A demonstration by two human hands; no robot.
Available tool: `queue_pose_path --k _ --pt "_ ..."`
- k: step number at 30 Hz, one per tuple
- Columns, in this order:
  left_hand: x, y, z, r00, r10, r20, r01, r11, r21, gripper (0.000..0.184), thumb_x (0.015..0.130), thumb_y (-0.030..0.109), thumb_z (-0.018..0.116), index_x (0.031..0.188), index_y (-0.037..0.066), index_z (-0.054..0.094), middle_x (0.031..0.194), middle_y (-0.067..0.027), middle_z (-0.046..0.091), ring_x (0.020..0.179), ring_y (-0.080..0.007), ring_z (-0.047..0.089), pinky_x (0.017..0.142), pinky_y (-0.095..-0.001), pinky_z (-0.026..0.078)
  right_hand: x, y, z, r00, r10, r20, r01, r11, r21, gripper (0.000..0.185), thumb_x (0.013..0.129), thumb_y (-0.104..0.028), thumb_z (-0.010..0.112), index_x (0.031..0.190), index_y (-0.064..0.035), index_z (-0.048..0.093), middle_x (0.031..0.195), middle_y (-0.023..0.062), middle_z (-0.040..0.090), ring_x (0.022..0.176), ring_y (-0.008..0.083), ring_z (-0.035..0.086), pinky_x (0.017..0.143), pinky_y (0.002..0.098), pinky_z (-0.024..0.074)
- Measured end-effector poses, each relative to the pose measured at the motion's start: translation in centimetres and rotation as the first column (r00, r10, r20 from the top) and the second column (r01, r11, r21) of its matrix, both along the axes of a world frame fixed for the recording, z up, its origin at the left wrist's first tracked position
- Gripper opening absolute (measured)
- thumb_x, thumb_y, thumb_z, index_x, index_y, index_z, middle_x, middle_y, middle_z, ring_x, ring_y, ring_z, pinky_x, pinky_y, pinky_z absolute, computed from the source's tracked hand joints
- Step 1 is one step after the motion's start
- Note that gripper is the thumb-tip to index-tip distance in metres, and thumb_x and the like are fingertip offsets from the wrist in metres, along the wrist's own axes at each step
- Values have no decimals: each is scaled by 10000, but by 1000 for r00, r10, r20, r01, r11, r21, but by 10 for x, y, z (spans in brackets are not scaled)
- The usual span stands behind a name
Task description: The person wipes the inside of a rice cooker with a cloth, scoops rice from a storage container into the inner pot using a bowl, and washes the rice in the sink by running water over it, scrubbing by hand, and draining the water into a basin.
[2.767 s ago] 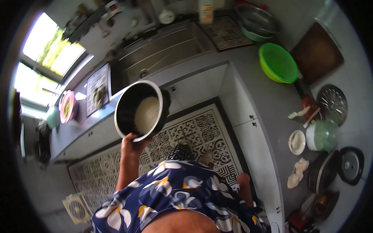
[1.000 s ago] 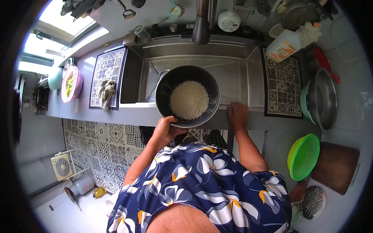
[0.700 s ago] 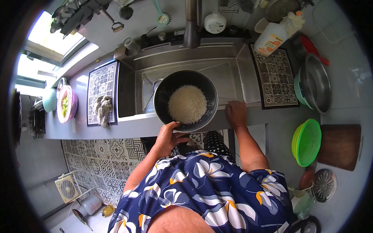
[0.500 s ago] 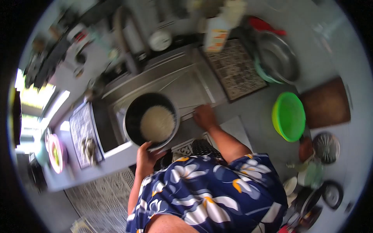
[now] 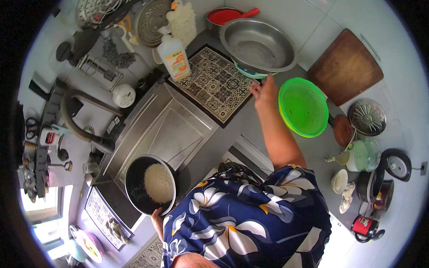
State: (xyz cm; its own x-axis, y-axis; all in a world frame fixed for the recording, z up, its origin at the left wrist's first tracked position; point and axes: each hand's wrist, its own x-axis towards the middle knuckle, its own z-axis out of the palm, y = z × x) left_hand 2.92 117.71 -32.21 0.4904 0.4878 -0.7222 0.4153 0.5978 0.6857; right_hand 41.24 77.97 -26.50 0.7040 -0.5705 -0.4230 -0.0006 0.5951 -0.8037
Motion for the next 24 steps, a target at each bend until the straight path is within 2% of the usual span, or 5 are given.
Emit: queue_pose_path --k 5,9,13,16,24 --pt "-2 7 -8 996 69 -57 -66 996 67 291 702 34 511 972 -73 520 909 -173 585 795 -299 626 755 -429 560 40 -45 3 991 4 -133 -12 998 -55 548 854 -363 537 1273 -47 379 1203 156 420 970 309 532 747 469 526" --pt "-11 17 -32 966 257 32 -246 950 -191 196 705 45 550 867 -61 580 869 -153 594 780 -247 618 736 -386 554 60 -63 0 959 154 -236 -142 988 65 409 837 -228 543 1165 -4 441 1101 183 463 928 358 556 717 520 542" --pt "-33 41 -82 975 222 23 -213 956 -203 204 693 55 559 854 -68 574 862 -151 591 778 -249 616 742 -377 552 78 -84 -20 990 120 -74 -111 986 125 313 811 -109 532 1082 29 457 1019 191 486 894 377 567 721 529 551" --pt "-30 28 -74 989 132 62 -142 966 216 228 684 61 552 861 -82 564 875 -162 586 776 -269 612 746 -397 551 62 -85 -3 997 61 -37 -57 992 116 287 783 -38 535 1047 49 462 1001 189 494 913 366 560 772 504 555" --pt "4 9 -5 994 104 21 -100 985 -141 165 680 108 600 808 5 608 906 -145 616 839 -288 576 838 -399 471 -69 -166 28 995 -31 97 18 992 124 333 774 -24 557 1077 53 442 1099 166 464 971 348 529 824 466 554"
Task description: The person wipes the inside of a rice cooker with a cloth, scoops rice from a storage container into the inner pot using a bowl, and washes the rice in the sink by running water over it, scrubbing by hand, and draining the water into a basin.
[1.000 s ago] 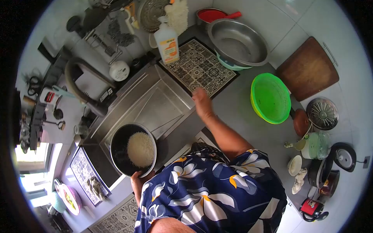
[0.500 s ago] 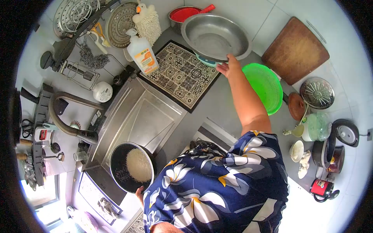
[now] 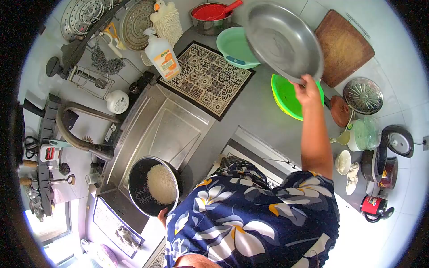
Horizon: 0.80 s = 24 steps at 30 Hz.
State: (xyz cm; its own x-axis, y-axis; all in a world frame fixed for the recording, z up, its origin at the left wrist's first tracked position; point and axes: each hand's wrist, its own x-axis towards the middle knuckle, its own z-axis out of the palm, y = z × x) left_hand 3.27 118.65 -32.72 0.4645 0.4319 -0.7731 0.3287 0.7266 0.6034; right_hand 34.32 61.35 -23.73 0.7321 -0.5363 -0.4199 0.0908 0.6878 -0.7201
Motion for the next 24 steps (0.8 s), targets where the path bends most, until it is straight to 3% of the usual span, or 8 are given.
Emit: queue_pose_path --k 2,9,12,14,19,21,22,24 --pt "-8 11 -21 1000 21 15 -18 985 -171 244 682 115 556 863 -47 584 995 -194 618 890 -344 591 850 -404 480 -34 -14 3 992 -80 -101 84 996 36 301 782 -29 554 1057 40 452 1041 145 480 944 335 538 792 426 573" --pt "-6 15 -18 995 -79 -54 71 988 -139 293 689 86 551 927 -85 555 981 -209 620 847 -325 609 803 -384 505 -121 -23 -30 947 -249 -206 234 968 -94 209 774 -63 575 956 6 499 890 94 505 855 280 558 705 406 588" --pt "-26 27 -57 992 -82 93 73 993 93 205 708 30 566 881 -79 571 957 -220 621 818 -280 616 793 -371 501 -134 -27 -52 926 -281 -252 256 958 -130 182 764 -98 598 907 -19 516 871 71 516 788 233 558 701 417 578" --pt "-35 46 -80 852 -479 -210 503 641 579 306 692 82 503 896 -146 514 912 -257 612 815 -358 626 790 -454 525 -136 -30 -59 925 -290 -246 263 955 -137 181 770 -104 592 913 -28 512 887 74 524 799 235 561 701 413 575" --pt "-10 9 -24 996 -87 -18 89 985 150 165 707 34 575 821 -86 581 862 -203 631 795 -256 614 774 -377 498 -132 -14 -43 942 -231 -244 219 973 -76 316 773 -180 607 1038 -42 506 977 79 553 860 279 569 721 442 544" --pt "-21 17 -40 994 -113 -7 112 979 168 130 709 -8 637 828 -46 604 860 -183 633 791 -189 599 765 -332 478 -130 -3 -29 777 -404 -482 171 873 -456 533 758 -280 633 1195 -30 459 1089 95 546 998 334 528 794 526 478" --pt "-26 25 -49 948 -313 -49 308 870 384 96 719 17 581 780 -54 601 844 -177 637 768 -218 612 770 -344 494 -129 -13 -35 717 -504 -481 202 811 -549 674 739 -396 652 1245 -1 445 1158 160 524 1076 356 497 972 519 348" --pt "-24 27 -52 872 -471 -134 457 685 567 128 729 42 524 732 -62 599 828 -171 640 745 -246 625 774 -356 511 -136 -36 -22 661 -660 -356 86 539 -838 692 733 -371 657 1258 17 427 1263 156 463 1175 343 401 950 455 368"
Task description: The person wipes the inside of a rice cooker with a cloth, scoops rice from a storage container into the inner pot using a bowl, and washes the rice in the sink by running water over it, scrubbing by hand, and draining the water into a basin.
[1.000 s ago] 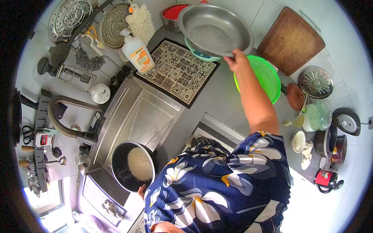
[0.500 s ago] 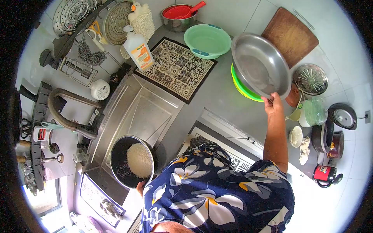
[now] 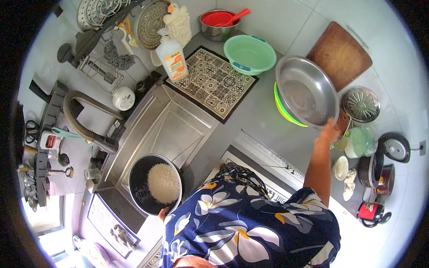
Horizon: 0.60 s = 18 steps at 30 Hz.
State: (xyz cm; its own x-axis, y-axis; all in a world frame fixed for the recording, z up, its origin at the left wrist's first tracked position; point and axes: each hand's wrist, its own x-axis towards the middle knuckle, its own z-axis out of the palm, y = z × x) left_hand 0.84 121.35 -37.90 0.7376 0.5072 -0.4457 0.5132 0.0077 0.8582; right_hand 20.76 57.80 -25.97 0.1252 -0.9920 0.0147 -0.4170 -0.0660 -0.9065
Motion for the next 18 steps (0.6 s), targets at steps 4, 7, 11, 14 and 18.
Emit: queue_pose_path --k 4,7,11,14,18 --pt "-22 20 -72 989 41 139 -22 990 -138 177 750 91 518 589 20 496 625 -69 491 586 -130 473 539 -288 403 36 44 58 994 73 -76 -105 629 -771 530 802 -302 608 1205 20 485 1217 173 513 1091 302 496 949 381 383" --pt "31 -29 44 924 353 -144 -360 682 -637 296 729 111 458 935 -88 528 966 -193 559 907 -325 590 846 -448 502 82 124 56 820 570 -45 -445 586 -677 391 853 -193 542 1180 19 508 1135 152 563 1029 263 542 926 356 405" --pt "66 -43 71 820 553 -148 -416 397 -818 439 717 -16 389 1136 -149 388 1147 -295 472 1053 -423 525 910 -521 465 142 220 -5 340 925 171 -917 366 -158 311 880 -115 509 1171 -4 526 1068 104 600 989 207 566 888 314 431" --pt "85 -49 81 834 536 -132 -404 430 -807 542 708 -12 402 1241 -81 338 1229 -280 430 1118 -401 489 949 -522 436 171 315 -48 -72 997 0 -997 -72 26 296 886 -180 527 1143 -37 562 1045 108 615 946 197 587 843 307 452" --pt "106 -55 88 801 589 -110 -412 407 -815 525 713 -6 414 1229 -83 359 1203 -277 459 1098 -392 510 953 -535 429 199 425 -75 -524 850 52 -824 -522 221 340 868 -259 569 1116 -25 575 969 91 627 863 173 593 767 292 462"
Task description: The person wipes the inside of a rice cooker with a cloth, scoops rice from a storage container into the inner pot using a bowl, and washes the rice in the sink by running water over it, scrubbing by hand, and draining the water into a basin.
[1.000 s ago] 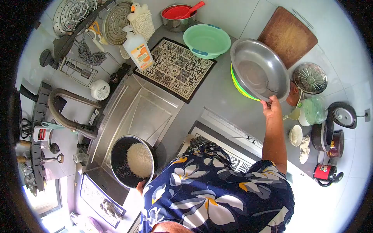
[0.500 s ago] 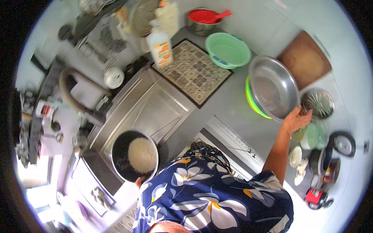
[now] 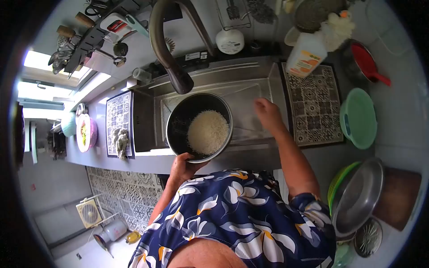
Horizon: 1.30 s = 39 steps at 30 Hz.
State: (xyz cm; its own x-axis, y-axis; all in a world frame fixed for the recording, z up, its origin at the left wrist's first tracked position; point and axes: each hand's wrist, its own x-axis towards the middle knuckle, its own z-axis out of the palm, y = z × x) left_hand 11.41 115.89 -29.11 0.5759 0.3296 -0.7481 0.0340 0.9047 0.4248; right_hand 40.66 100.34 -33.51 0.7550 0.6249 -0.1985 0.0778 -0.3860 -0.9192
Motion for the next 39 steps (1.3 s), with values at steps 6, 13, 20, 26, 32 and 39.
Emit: queue_pose_path --k 6,13,20,26,32,39 --pt "13 -8 2 986 109 -126 -106 994 27 466 729 9 435 1174 -117 385 1148 -270 497 1032 -388 551 945 -542 427 30 153 -59 864 204 -460 -158 978 137 402 820 -404 611 976 -34 600 840 42 595 731 132 556 660 276 448" --pt "15 -10 -3 947 208 -244 -195 978 74 437 720 1 436 1138 -125 416 1105 -259 523 996 -379 567 924 -519 436 25 271 -91 665 205 -718 -85 976 200 380 824 -424 602 976 -75 603 830 36 618 726 143 587 664 317 456" --pt "7 -7 -18 935 220 -279 -217 975 40 400 711 -1 437 1090 -129 449 1053 -244 546 962 -365 580 920 -510 438 16 276 -99 692 151 -706 -73 987 140 353 824 -419 599 982 -103 596 856 40 650 714 142 607 631 341 434" --pt "26 -2 3 927 281 -250 -262 959 107 337 724 5 448 1032 -126 490 986 -207 582 927 -328 595 887 -483 471 41 268 -127 554 215 -804 -161 975 150 314 826 -394 607 951 -106 592 827 45 637 736 167 605 653 350 453" --pt "27 -7 -8 951 285 -121 -271 955 118 357 731 -20 448 1067 -130 495 1009 -209 587 899 -327 614 845 -475 508 43 141 -157 455 119 -883 173 960 219 235 870 -264 568 913 -34 593 812 85 624 730 198 612 659 333 509" --pt "23 -7 -23 969 224 -101 -209 968 139 365 732 -22 454 1076 -138 488 1021 -218 580 895 -343 617 818 -486 517 -31 10 -101 678 -93 -729 15 993 -113 227 861 -213 549 967 -21 605 769 68 615 708 185 614 658 316 499"
